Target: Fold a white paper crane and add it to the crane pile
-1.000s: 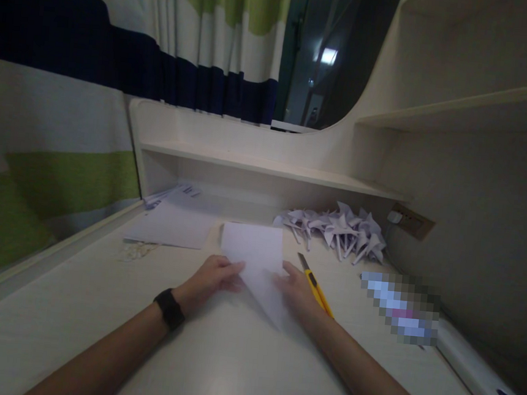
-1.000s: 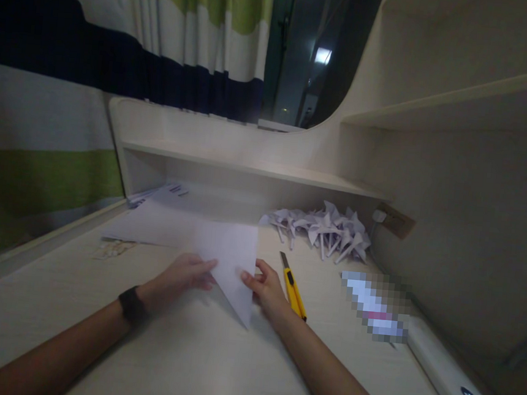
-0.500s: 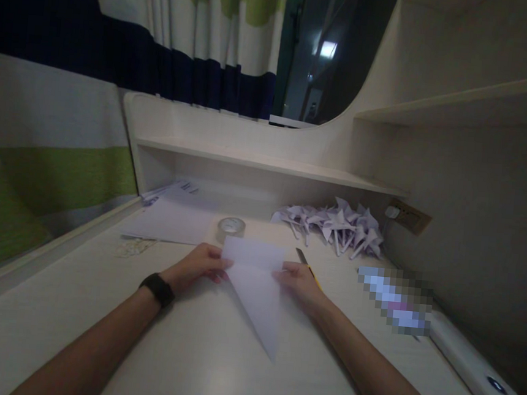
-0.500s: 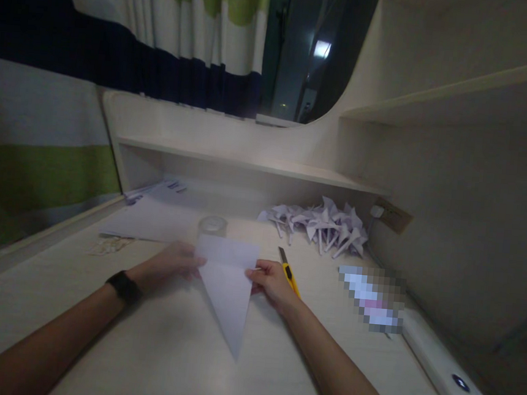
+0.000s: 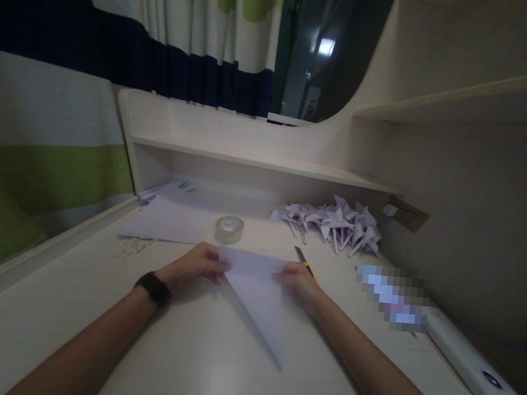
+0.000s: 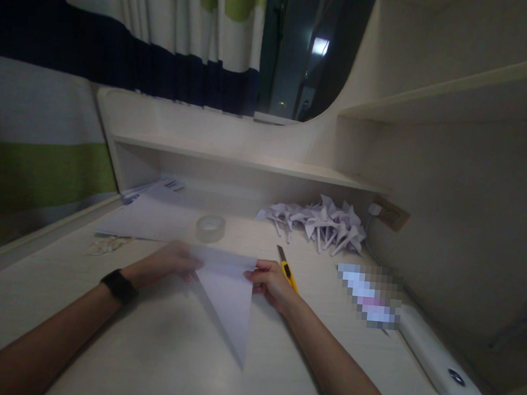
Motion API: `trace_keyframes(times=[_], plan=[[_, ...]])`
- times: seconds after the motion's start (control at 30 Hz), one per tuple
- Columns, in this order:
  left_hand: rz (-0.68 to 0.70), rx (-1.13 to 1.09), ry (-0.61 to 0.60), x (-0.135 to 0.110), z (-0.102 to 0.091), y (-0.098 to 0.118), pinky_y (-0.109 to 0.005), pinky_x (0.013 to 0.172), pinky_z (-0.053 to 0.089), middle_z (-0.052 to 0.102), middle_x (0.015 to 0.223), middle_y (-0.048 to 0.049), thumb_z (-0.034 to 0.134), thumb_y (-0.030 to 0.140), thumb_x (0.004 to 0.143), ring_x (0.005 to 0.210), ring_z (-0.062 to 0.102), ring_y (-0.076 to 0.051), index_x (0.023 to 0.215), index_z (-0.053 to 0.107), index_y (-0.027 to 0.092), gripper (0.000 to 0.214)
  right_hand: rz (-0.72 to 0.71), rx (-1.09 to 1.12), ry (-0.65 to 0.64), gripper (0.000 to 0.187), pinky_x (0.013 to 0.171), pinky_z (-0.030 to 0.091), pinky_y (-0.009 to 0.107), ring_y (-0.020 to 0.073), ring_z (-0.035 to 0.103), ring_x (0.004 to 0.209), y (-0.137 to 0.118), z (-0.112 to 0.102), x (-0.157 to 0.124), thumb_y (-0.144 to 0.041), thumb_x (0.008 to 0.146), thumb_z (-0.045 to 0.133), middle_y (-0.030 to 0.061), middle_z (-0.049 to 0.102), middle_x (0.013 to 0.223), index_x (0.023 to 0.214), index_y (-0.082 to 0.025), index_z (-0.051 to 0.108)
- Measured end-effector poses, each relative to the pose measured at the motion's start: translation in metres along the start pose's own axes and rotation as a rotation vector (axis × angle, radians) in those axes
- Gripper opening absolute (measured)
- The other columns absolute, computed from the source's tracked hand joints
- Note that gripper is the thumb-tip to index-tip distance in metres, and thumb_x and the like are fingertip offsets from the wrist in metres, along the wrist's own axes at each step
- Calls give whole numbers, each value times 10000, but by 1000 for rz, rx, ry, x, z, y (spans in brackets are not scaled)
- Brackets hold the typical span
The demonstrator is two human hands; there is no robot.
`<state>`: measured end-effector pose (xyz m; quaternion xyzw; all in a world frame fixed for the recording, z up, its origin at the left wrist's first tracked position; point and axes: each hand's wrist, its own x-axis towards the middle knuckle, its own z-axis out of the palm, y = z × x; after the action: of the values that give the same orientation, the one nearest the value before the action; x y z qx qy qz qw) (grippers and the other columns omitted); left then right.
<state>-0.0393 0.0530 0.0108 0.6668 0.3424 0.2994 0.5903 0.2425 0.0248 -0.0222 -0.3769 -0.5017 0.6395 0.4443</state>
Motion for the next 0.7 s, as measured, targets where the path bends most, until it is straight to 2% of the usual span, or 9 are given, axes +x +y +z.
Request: trace_keyframes(times=[0.2, 0.4, 0.5, 0.6, 0.67, 0.7], plan=[[-2, -69, 5, 1, -2, -4, -279, 631, 509, 701, 757, -75, 756, 325, 723, 640, 623, -146, 802, 725, 109, 232, 1, 33, -1, 299, 658, 489, 279, 165, 651, 665, -1, 0, 0, -218, 618, 782, 66, 734, 791, 906, -144, 752], [-16, -203, 57, 3, -6, -10, -339, 715, 527, 724, 892, -115, 744, 253, 729, 755, 681, -209, 973, 714, 126, 276, -7, 63, 104, 255, 617, 497, 272, 166, 654, 616, -2, 1, 1, -115, 527, 707, 74, 740, 722, 771, -147, 774], [25, -393, 98, 4, -3, -9, -381, 815, 511, 712, 999, -133, 716, 251, 761, 882, 681, -239, 1138, 639, 154, 396, -97, 88, 221, 239, 647, 521, 301, 199, 677, 671, -7, 11, -1, -131, 530, 694, 83, 749, 760, 752, -160, 776], [-13, -586, -12, 6, 8, -7, -458, 904, 470, 673, 1101, -189, 661, 381, 810, 1005, 647, -287, 1181, 589, 134, 452, -245, 5, 380, 220, 660, 542, 325, 214, 684, 704, -12, 25, -6, -186, 566, 681, 69, 756, 807, 763, -193, 780], [-66, -586, -91, 9, 19, -9, -481, 880, 476, 665, 1100, -208, 642, 453, 815, 978, 650, -301, 1143, 598, 118, 470, -333, -108, 441, 218, 663, 553, 333, 213, 681, 704, -12, 34, -10, -212, 588, 659, 56, 758, 824, 769, -211, 782], [-77, -545, -85, 10, 26, -10, -472, 846, 490, 672, 1077, -201, 643, 468, 815, 938, 659, -294, 1131, 602, 121, 471, -362, -169, 463, 233, 664, 556, 336, 211, 680, 698, -11, 37, -12, -215, 603, 638, 53, 759, 830, 785, -215, 783]])
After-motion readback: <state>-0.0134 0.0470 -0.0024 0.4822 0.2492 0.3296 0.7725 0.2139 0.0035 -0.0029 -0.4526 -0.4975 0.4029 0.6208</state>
